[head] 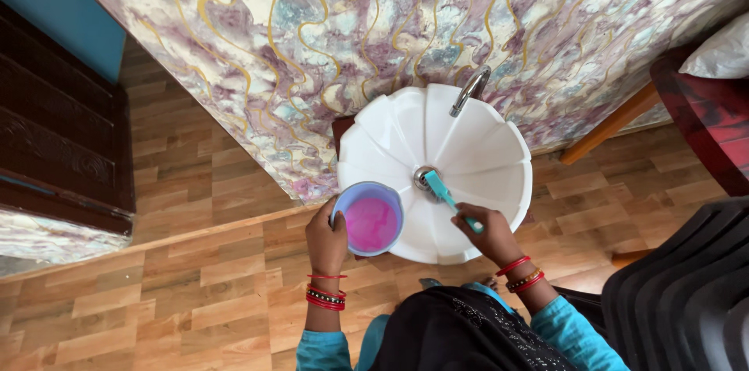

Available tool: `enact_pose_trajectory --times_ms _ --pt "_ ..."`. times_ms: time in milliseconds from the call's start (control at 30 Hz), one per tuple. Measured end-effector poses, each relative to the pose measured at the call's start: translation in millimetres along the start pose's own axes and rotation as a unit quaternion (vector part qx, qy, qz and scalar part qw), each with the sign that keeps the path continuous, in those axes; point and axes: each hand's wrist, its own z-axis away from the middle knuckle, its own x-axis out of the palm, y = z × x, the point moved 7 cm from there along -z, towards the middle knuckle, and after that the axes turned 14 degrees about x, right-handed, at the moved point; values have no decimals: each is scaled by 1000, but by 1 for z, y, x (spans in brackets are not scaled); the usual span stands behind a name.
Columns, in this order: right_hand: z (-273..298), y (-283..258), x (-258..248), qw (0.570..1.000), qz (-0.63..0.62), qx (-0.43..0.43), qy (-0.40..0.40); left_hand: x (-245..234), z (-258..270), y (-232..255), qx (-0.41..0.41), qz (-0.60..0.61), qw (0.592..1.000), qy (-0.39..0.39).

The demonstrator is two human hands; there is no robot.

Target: The person scrubs the inside of a white pedestal sink using a blue brush and a pink cleaning solution from a cup. They repeatedly dip the brush into the solution and scrub the basin surface.

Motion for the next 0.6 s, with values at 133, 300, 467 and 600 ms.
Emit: enact_pose_trajectory --times_ms 133,300,467,600 --pt "10 -7 -22 993 56 81 -70 -3 1 4 7 -7 1000 5" --pt "16 0 -55 991 3 59 -124 -2 3 -1 -6 3 1000 6" --pt "-8 -1 -1 999 -42 -6 -14 -1 1 0 22 -7 1000 5" --pt "-4 -5 10 998 21 59 -24 -2 0 5 45 -16 999 10"
